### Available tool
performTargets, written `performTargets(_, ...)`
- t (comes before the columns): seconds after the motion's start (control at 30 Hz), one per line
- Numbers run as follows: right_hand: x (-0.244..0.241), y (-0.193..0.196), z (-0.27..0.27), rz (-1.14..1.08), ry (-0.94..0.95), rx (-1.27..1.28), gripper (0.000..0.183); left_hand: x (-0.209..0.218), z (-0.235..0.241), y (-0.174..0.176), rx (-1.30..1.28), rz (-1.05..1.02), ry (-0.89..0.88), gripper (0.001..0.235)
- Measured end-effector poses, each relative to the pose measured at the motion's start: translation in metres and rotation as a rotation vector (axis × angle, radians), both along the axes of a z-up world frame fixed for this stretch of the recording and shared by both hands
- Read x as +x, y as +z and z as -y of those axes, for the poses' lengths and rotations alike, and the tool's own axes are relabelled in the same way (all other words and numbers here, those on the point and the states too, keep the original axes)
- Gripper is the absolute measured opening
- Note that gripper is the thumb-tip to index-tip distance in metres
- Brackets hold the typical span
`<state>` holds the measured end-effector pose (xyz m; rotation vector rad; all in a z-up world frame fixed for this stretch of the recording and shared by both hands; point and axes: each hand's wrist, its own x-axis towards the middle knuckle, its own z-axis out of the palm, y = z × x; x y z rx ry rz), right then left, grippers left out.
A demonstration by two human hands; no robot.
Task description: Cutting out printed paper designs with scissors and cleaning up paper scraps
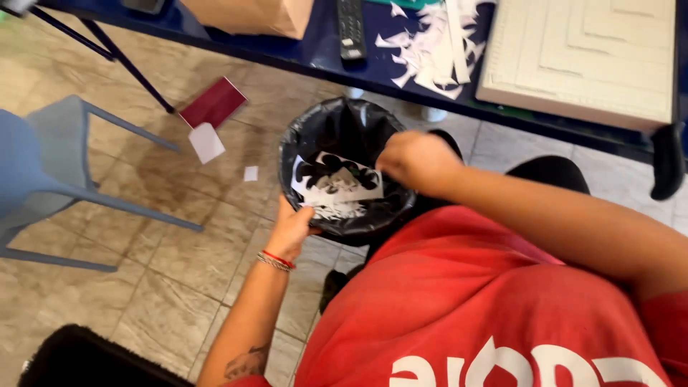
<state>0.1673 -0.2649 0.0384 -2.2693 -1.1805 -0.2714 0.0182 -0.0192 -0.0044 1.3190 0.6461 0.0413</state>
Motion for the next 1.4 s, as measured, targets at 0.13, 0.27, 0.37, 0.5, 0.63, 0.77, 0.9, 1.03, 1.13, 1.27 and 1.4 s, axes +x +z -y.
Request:
performTargets(0.13,0.014,-0.027,-0.025,0.023,0.071,-0.23,0.014,0.014,-0.002,-0.012,-0.039,-0.039,-0.011,0.075)
performTargets(0.27,0.036,-0.036,-0.02,0.278,0.205,-0.218,0.026,0.03,-0.003,-0.023,-0.07,-0.096,-0.036,0.087)
performTargets(0.37,0.064,0.013,-0.009,0.458,-0.01,-0.147,0.015,0.046,-0.001,-0.023,-0.104,-0.117,-0.037,0.09)
performTargets(0.5,0.177,0.027,0.005,0.255,-0.418,-0.217,0.04,0.066,0.01,-0.024,-0.086,-0.095,-0.067,0.088)
performTargets(0.63,0.208,0.082,-0.008,-0.408,-0.737,-0.361,0.078,0.087,0.021,-0.012,-0.048,-0.117,-0.144,0.08)
performTargets(0.77,0.191,0.107,-0.02,-0.709,-0.784,-0.432,0.083,0.099,0.031,0.009,-0.076,-0.122,-0.161,0.069)
performTargets(0.9,0.18,0.08,-0.031,-0.63,-0.767,-0.44,0.082,0.112,0.035,0.011,-0.055,-0.137,-0.173,0.07)
performTargets(1.03,0.172,0.027,-0.04,-0.479,-0.77,-0.369,0.076,0.123,0.039,0.0,-0.075,-0.113,-0.189,0.085)
performTargets(1.13,0.161,0.006,-0.048,-0.39,-0.778,-0.296,0.078,0.128,0.041,-0.011,-0.097,-0.088,-0.158,0.099)
performTargets(1.27,0.135,0.005,-0.059,-0.392,-0.742,-0.294,0.079,0.131,0.038,-0.012,-0.114,-0.11,-0.156,0.092)
performTargets(1.4,0.094,0.016,-0.067,-0.375,-0.672,-0.297,0.081,0.135,0.033,-0.019,-0.127,-0.108,-0.159,0.088)
